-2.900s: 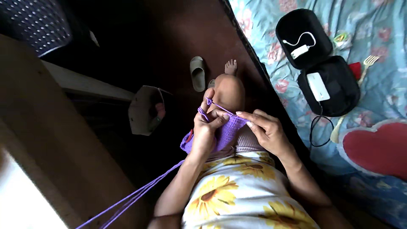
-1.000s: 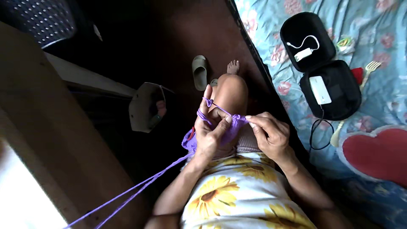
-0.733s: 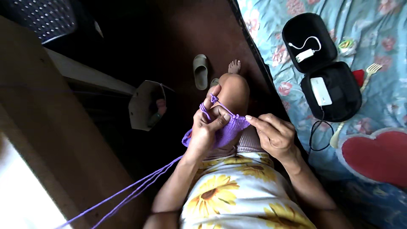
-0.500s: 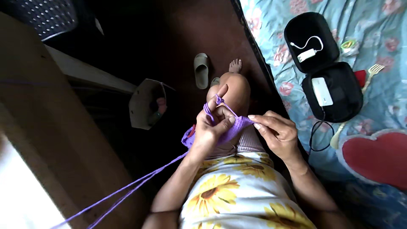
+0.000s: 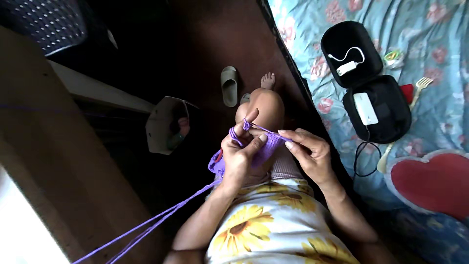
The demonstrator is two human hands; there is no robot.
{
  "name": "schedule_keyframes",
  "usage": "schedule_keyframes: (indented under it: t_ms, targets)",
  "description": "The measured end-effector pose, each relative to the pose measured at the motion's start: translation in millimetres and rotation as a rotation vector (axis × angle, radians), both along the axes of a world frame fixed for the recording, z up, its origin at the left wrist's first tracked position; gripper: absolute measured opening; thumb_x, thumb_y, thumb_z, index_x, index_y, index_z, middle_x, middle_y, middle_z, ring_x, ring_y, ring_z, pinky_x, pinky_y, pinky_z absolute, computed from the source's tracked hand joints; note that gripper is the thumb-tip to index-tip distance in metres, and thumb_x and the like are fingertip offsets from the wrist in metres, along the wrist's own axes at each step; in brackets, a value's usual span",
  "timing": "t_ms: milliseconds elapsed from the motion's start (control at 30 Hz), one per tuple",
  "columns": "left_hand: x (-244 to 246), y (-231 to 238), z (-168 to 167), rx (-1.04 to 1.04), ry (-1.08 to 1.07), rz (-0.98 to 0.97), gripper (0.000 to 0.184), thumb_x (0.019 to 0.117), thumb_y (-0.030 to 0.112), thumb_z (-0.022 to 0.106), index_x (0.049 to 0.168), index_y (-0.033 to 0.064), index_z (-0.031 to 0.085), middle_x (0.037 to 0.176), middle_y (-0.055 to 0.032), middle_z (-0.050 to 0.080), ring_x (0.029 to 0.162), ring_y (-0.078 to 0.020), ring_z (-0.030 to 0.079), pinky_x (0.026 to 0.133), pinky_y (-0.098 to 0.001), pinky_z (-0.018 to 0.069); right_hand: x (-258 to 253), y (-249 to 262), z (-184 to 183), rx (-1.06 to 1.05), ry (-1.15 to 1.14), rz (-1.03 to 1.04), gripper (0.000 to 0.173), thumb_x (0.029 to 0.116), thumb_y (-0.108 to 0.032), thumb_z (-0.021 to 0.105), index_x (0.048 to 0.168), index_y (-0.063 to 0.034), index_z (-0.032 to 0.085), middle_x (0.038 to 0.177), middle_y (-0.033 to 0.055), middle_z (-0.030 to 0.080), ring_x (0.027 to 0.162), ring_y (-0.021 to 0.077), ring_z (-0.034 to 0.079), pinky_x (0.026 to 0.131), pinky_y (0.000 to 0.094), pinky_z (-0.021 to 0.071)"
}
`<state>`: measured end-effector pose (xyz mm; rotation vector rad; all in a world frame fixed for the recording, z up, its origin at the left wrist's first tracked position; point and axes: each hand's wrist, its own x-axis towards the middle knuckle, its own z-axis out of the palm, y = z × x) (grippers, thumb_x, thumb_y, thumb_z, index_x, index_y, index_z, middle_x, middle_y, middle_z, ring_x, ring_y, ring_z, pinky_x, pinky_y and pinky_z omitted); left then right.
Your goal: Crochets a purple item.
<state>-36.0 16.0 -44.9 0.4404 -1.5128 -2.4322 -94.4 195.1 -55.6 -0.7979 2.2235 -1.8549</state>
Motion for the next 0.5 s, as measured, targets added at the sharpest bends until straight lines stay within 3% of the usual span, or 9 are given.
schedule_keyframes:
  t_ms: [100, 233, 500]
  targets:
    - [-1, -3, 0, 0.038, -0.064, -0.007, 0.047, 0.0879, -0.011, 0.064, 0.133, 0.0013, 0.061, 0.089, -0.0037, 0.075, 0.075, -0.0082, 0.070, 0.072, -0.0254, 0.0595, -5, 4, -1, 0.191, 0.259, -0.001, 0.027, 0.0995, -0.008, 0.059, 0.118, -0.0107, 0.078, 0.080, 0.0033, 0.060, 0.068, 0.0032, 0.054, 0.060, 0.0165, 0.0459]
    - [-2, -4, -2, 0.069, -0.096, -0.013, 0.044, 0.0888, -0.010, 0.064, 0.131, 0.0026, 0.062, 0.088, -0.0034, 0.075, 0.074, -0.0079, 0.070, 0.071, -0.0250, 0.0593, -7, 7, 2, 0.355, 0.429, 0.010, 0.032, 0.0975, -0.007, 0.057, 0.118, -0.0166, 0.079, 0.077, 0.0051, 0.059, 0.060, 0.0100, 0.053, 0.051, 0.0246, 0.0416]
    - [-1, -2, -6, -0.001, -0.047, 0.016, 0.055, 0.0864, -0.012, 0.065, 0.139, 0.0005, 0.056, 0.089, -0.0028, 0.075, 0.074, -0.0078, 0.070, 0.072, -0.0250, 0.0596, -1, 5, 10, 0.515, 0.603, -0.040, 0.037, 0.0951, -0.004, 0.059, 0.122, -0.0196, 0.078, 0.072, 0.0079, 0.054, 0.055, 0.0173, 0.050, 0.046, 0.0288, 0.0365]
